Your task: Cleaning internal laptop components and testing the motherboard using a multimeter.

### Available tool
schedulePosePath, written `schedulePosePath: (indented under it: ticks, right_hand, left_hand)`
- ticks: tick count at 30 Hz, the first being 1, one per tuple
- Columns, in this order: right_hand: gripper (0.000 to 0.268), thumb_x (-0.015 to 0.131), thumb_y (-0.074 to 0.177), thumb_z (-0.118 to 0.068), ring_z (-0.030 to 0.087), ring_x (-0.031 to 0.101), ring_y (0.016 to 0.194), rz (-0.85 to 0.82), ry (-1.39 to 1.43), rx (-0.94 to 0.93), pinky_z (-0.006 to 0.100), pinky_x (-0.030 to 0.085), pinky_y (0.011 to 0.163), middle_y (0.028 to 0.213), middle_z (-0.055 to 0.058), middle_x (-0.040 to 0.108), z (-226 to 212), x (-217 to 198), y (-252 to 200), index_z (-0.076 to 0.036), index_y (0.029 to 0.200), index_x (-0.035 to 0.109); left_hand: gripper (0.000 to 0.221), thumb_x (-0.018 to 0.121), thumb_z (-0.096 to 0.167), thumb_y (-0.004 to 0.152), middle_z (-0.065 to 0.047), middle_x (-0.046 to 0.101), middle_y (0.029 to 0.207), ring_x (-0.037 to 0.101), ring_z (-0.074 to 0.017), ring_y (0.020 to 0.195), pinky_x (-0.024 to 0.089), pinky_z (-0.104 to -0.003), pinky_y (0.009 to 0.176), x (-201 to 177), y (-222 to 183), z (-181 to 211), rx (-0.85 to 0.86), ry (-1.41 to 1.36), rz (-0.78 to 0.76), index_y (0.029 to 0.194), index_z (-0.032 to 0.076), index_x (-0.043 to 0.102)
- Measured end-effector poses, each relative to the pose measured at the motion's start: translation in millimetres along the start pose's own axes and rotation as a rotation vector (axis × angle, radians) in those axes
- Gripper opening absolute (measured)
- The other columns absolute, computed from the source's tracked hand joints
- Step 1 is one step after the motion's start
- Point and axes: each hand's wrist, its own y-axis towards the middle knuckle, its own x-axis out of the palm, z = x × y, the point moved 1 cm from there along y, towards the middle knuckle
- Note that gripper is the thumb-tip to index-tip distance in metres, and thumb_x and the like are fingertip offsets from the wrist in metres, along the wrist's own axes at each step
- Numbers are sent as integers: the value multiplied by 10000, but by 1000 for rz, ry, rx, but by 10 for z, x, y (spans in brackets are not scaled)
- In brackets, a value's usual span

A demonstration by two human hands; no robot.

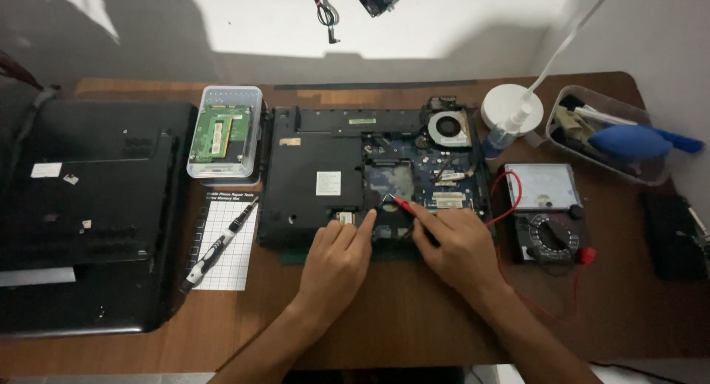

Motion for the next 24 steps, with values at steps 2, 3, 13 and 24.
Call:
schedulePosePath:
  ticks: [2, 3, 13, 24]
  right_hand:
    - [192, 746, 867, -129, 241, 593, 574, -9, -2, -11, 371, 494, 589, 613, 72, 581, -22, -18, 12, -87, 1047, 801]
    - [193, 743, 870, -125, 243, 592, 571, -16, -4, -22, 373, 492, 587, 609, 75, 576, -33, -22, 24, -80, 1050, 798]
    - [219, 728, 881, -147, 233, 564, 565, -15, -6, -39, 374, 474, 577, 608, 51, 544, -15, 31, -34, -118, 1087, 796]
    - [272, 721, 925, -94, 234, 538, 617, -142, 46, -28, 392, 431, 617, 685, 35, 585, -26, -23, -21, -70, 1196, 740]
  left_hand:
    - [335, 678, 137, 936, -45, 565, 747, 549, -214, 736, 416, -330, 604, 7, -8, 13, -3, -2, 2, 1266, 106, 725]
    - [327, 687, 130, 928, -45, 566, 742, 550, -213, 730, 415, -332, 601, 11, -9, 14, -5, -2, 7, 1251, 105, 734]
    - [342, 703, 111, 915, -58, 593, 723, 569, -219, 708, 419, -330, 579, -17, -7, 46, -3, -25, -20, 1254, 80, 735]
    - [350, 669, 37, 968, -32, 579, 760, 524, -210, 737, 491, -347, 705, -138, 53, 26, 28, -59, -75, 1313, -16, 697]
